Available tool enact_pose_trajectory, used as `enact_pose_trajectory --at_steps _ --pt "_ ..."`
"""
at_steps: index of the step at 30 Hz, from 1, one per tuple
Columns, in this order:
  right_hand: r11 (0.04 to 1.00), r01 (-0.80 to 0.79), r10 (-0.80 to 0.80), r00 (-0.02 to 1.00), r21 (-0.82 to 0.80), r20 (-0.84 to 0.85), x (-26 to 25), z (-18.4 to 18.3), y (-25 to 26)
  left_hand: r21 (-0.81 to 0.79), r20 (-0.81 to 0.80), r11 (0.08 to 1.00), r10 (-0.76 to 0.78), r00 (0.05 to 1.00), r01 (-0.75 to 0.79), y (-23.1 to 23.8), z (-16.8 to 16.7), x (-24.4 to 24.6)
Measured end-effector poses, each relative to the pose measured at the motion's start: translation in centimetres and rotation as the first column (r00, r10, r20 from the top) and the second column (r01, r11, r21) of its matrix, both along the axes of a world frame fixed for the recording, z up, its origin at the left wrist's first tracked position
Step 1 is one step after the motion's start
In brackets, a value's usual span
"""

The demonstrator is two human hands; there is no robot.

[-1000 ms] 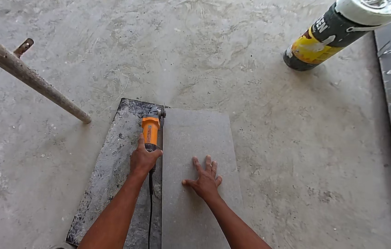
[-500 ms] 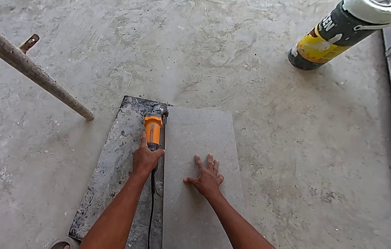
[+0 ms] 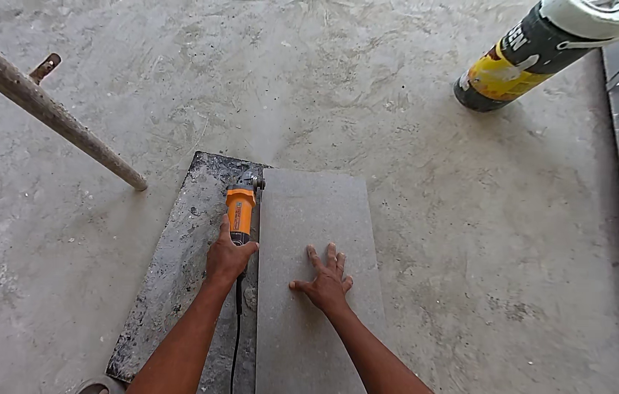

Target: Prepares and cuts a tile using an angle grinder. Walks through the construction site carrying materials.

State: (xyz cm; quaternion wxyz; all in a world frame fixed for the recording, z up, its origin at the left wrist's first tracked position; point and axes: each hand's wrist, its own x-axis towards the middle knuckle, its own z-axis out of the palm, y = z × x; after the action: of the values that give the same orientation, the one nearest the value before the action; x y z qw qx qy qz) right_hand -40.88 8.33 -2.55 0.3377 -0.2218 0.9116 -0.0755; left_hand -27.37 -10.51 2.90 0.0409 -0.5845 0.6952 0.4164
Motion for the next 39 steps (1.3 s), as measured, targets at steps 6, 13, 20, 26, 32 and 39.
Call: enact_pose_trajectory --at_steps 6,13,20,26,32,39 --pt "1.0 0.005 -0.005 1.0 0.006 -0.003 0.0 0.0 -0.1 -0.009 0.006 1.0 -0.013 1.0 0.013 -0.4 -0.2 -0.3" --pt "1.0 0.004 -0.004 1.0 -0.005 0.006 0.1 -0.1 0.0 0.001 0.005 1.0 -0.004 1.0 0.004 -0.8 -0.1 -0.7" --pt "1.0 0.002 -0.002 1.0 -0.005 -0.004 0.1 0.0 0.0 0.003 -0.001 1.0 -0.001 1.0 0.001 -1.4 -0.7 -1.2" --pt "1.0 0.011 -0.011 1.0 -0.019 -0.002 0.1 0.1 0.0 -0.011 -0.011 1.0 -0.021 1.0 0.021 -1.3 -0.8 -1.0" --pt "1.0 0.001 -0.001 1.0 -0.01 -0.011 0.0 -0.1 0.1 -0.014 0.001 1.0 -0.024 1.0 0.024 -0.7 -0.7 -0.5" --pt "1.0 0.007 -0.007 1.0 -0.02 -0.016 0.1 -0.1 0.0 -0.022 -0.01 1.0 -0.022 1.0 0.022 -0.1 -0.6 0.2"
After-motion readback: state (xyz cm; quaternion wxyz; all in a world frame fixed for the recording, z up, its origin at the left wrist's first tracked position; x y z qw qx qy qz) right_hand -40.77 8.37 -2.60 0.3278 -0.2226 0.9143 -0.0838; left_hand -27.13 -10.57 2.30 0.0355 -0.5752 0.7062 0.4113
